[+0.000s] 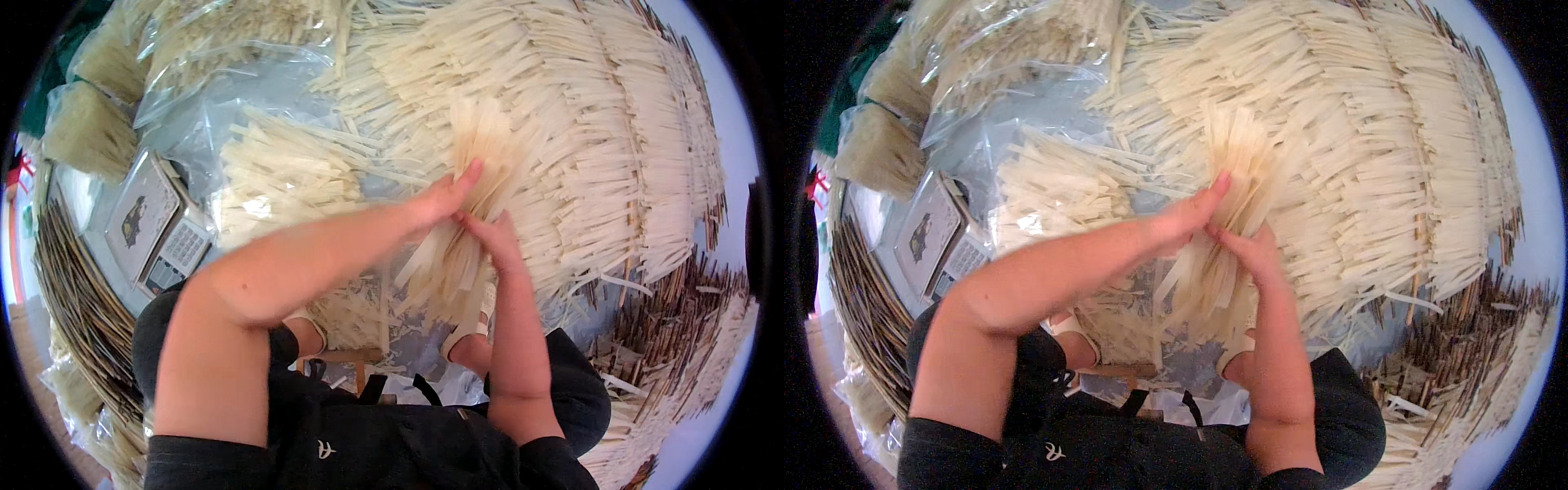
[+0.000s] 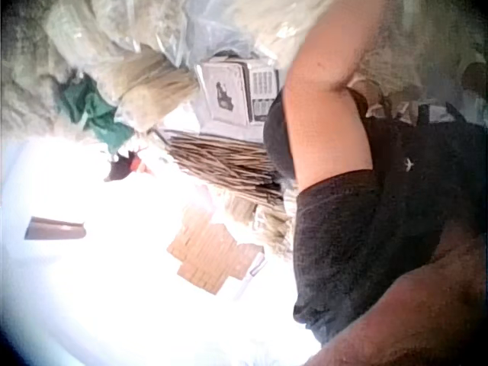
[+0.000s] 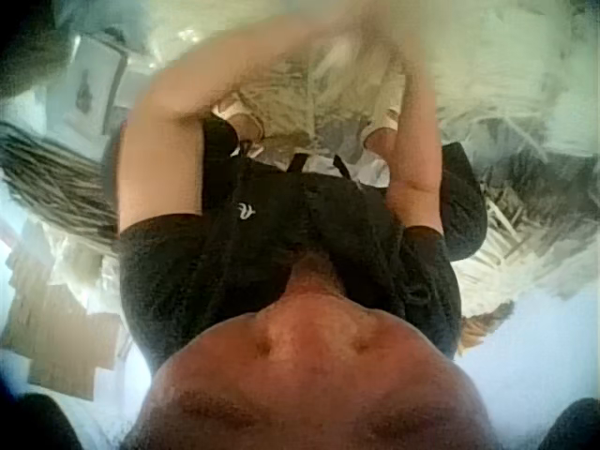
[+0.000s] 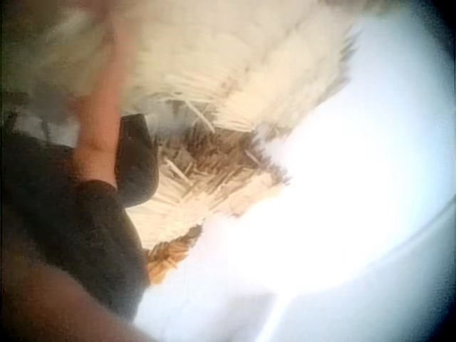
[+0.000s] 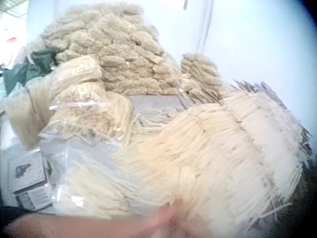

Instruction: The person gathers bundles of dried noodles from the floor, weighs them on a digital scale, and places them into plastic bags.

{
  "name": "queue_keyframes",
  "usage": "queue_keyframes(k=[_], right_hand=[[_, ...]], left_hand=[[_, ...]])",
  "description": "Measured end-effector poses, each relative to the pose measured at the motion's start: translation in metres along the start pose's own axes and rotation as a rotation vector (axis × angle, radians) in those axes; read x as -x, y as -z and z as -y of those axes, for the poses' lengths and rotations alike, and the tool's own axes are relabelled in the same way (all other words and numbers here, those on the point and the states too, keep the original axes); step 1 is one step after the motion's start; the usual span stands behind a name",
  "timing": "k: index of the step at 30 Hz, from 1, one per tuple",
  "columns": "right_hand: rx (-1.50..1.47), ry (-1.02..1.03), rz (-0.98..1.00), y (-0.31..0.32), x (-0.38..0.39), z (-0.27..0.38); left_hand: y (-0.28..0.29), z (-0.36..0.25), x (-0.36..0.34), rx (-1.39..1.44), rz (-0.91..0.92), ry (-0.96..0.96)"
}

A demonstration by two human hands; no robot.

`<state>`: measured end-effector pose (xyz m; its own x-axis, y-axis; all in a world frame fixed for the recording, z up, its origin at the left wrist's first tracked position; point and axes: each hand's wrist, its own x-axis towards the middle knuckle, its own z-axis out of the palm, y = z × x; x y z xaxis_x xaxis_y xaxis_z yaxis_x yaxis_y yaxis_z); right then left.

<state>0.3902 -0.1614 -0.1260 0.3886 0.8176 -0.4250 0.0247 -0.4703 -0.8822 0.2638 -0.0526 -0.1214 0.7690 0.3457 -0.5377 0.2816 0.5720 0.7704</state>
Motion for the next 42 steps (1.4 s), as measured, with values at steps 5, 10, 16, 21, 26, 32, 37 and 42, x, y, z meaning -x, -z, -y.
queue_keyframes(k=[5, 10, 16, 21, 26, 32, 37, 42], right_hand=[[0.252, 0.166, 0.185, -0.016, -0.015, 0.098], [0.45, 0.228, 0.345, -0.074, -0.051, 0.116], [0.58, 0.273, 0.412, -0.161, -0.101, 0.053], [0.675, 0.221, 0.477, -0.197, -0.115, 0.023], [0.651, 0.297, 0.432, -0.213, -0.12, 0.003], [0.962, 0.368, 0.25, -0.251, -0.094, -0.018], [0.779, 0.319, 0.213, -0.244, -0.102, -0.019], [0.584, 0.316, 0.269, -0.227, -0.115, -0.017]], left_hand=[[0.065, -0.057, 0.042, -0.073, 0.342, -0.101], [0.13, -0.036, 0.073, 0.058, 0.397, -0.077], [0.222, 0.061, 0.075, 0.213, 0.214, -0.147], [0.28, 0.073, 0.096, -0.318, 0.141, 0.121], [0.275, 0.057, 0.106, -0.696, 0.037, -0.02], [0.263, 0.13, 0.087, -0.9, -0.527, -0.203], [0.265, 0.13, 0.081, -0.97, -0.63, -0.048], [0.251, 0.132, 0.086, -1.301, -0.662, -0.208]])
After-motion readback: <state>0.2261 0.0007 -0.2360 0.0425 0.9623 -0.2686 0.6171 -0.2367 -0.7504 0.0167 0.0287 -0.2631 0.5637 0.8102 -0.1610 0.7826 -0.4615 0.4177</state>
